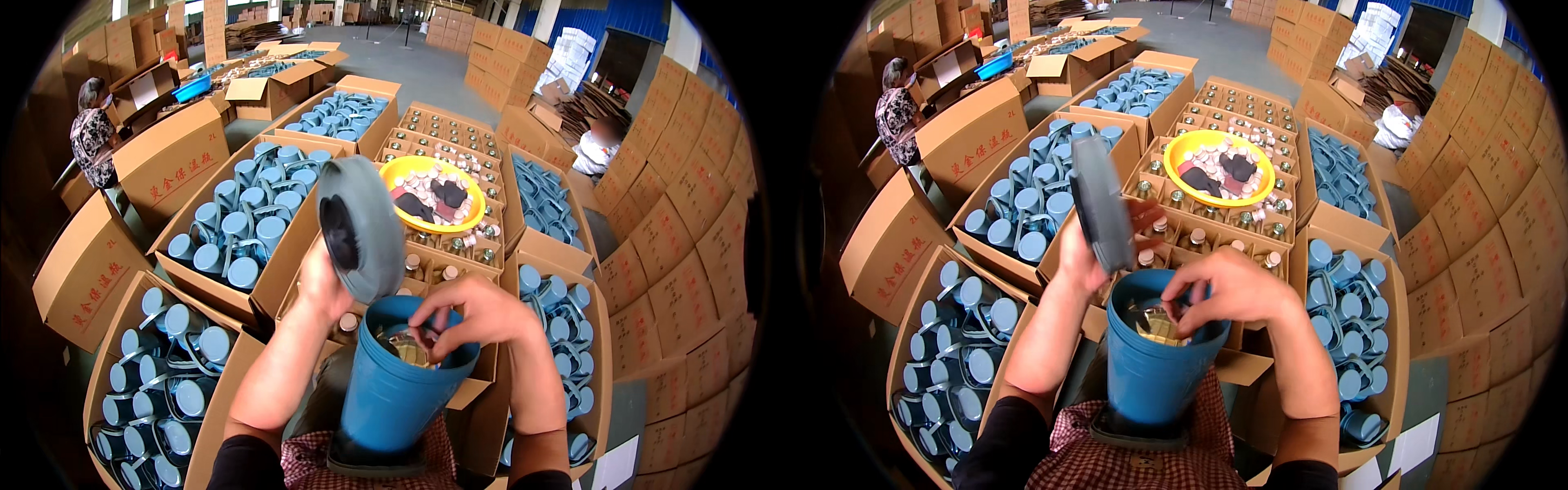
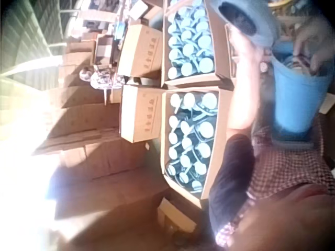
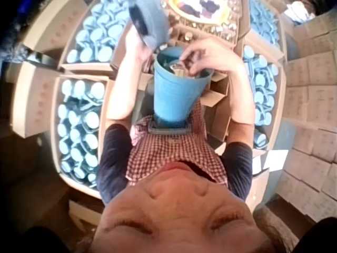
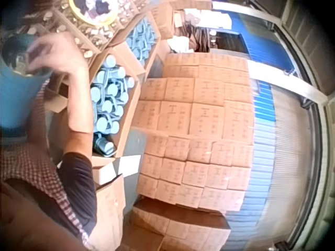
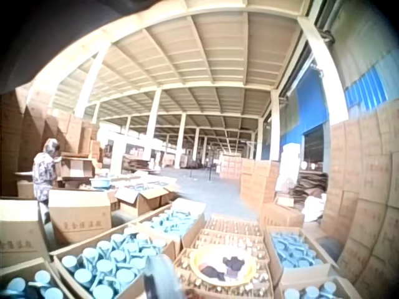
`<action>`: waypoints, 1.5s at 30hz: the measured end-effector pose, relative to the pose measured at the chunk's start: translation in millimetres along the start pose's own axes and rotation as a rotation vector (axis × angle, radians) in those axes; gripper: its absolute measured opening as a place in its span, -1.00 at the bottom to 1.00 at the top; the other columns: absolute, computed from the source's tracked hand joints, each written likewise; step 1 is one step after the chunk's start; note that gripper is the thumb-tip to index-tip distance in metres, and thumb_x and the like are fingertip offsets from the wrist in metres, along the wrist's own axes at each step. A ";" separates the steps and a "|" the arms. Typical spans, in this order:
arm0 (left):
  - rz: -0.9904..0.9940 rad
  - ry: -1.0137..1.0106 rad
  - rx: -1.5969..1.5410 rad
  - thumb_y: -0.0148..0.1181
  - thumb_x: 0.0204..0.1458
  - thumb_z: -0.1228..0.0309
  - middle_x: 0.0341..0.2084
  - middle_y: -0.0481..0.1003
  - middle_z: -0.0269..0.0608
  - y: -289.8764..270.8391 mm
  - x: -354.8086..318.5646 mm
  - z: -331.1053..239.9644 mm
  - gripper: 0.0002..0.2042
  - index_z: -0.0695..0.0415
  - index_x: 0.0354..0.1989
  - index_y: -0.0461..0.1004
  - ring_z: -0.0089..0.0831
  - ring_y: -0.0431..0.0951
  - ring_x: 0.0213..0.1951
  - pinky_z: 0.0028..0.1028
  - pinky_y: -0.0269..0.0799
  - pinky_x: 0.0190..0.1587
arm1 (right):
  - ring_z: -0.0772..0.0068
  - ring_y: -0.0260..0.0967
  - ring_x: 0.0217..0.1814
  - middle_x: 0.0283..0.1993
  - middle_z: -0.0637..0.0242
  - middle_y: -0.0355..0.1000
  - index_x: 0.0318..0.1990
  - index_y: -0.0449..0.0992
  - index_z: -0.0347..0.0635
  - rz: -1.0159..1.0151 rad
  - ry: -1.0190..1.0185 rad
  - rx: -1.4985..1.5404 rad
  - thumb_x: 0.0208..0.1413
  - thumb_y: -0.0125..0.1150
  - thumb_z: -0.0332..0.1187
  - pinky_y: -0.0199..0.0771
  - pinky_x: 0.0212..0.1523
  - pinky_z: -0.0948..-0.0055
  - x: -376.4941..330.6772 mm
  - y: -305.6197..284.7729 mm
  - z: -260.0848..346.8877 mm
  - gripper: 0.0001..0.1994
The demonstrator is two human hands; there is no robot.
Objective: The person assembles blue plastic cups by inserting a metal inner liner into the cup body and securing it with a lid. The person works in a warehouse setting, picking up components from cardboard boxes and placing the finished cups into a designated box.
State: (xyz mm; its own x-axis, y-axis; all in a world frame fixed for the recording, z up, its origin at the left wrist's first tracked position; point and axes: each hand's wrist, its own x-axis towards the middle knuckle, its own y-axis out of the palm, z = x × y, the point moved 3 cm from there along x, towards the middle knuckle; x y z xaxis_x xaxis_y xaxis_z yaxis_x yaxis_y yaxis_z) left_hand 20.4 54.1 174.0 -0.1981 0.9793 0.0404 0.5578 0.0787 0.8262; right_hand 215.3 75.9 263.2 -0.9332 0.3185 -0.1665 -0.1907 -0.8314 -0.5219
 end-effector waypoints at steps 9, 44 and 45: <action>-0.203 0.905 0.565 0.27 -0.13 0.40 -0.31 0.49 -0.16 16.3 -51.4 -25.9 -0.65 0.31 -0.17 0.43 -0.46 0.48 -0.28 -0.50 0.40 -0.18 | 0.54 0.41 -0.44 -0.44 0.31 0.51 -0.42 0.57 -0.30 -0.509 -0.202 0.362 -0.20 0.33 -0.52 0.39 -0.35 0.58 -5.1 11.0 -39.9 -0.88; 0.607 0.580 0.951 0.28 -0.16 0.22 -0.49 0.47 -0.17 48.6 -40.9 -7.9 -0.65 0.33 -0.40 0.60 -0.42 0.45 -0.42 -0.49 0.34 -0.35 | 0.26 0.33 -0.27 -0.39 0.23 0.31 -0.46 0.32 -0.26 -1.129 -0.836 0.682 0.18 0.08 -0.16 0.34 0.01 0.11 6.2 47.9 -87.4 -0.67; 0.631 0.608 0.925 0.29 -0.16 0.20 -0.50 0.47 -0.17 47.7 -43.7 -7.5 -0.64 0.34 -0.40 0.60 -0.41 0.45 -0.43 -0.48 0.34 -0.35 | 0.26 0.33 -0.27 -0.39 0.23 0.31 -0.46 0.33 -0.26 -1.112 -0.867 0.681 0.16 0.11 -0.14 0.34 -0.03 0.13 3.8 49.9 -84.6 -0.66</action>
State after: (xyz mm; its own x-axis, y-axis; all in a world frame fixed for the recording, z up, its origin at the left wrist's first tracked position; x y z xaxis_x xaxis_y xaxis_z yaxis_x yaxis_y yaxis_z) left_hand 49.6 13.7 215.9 0.1064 0.6709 0.7339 0.9926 -0.0277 -0.1186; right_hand 228.1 74.2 165.8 -0.0740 0.7390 0.6696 -0.7499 -0.4839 0.4512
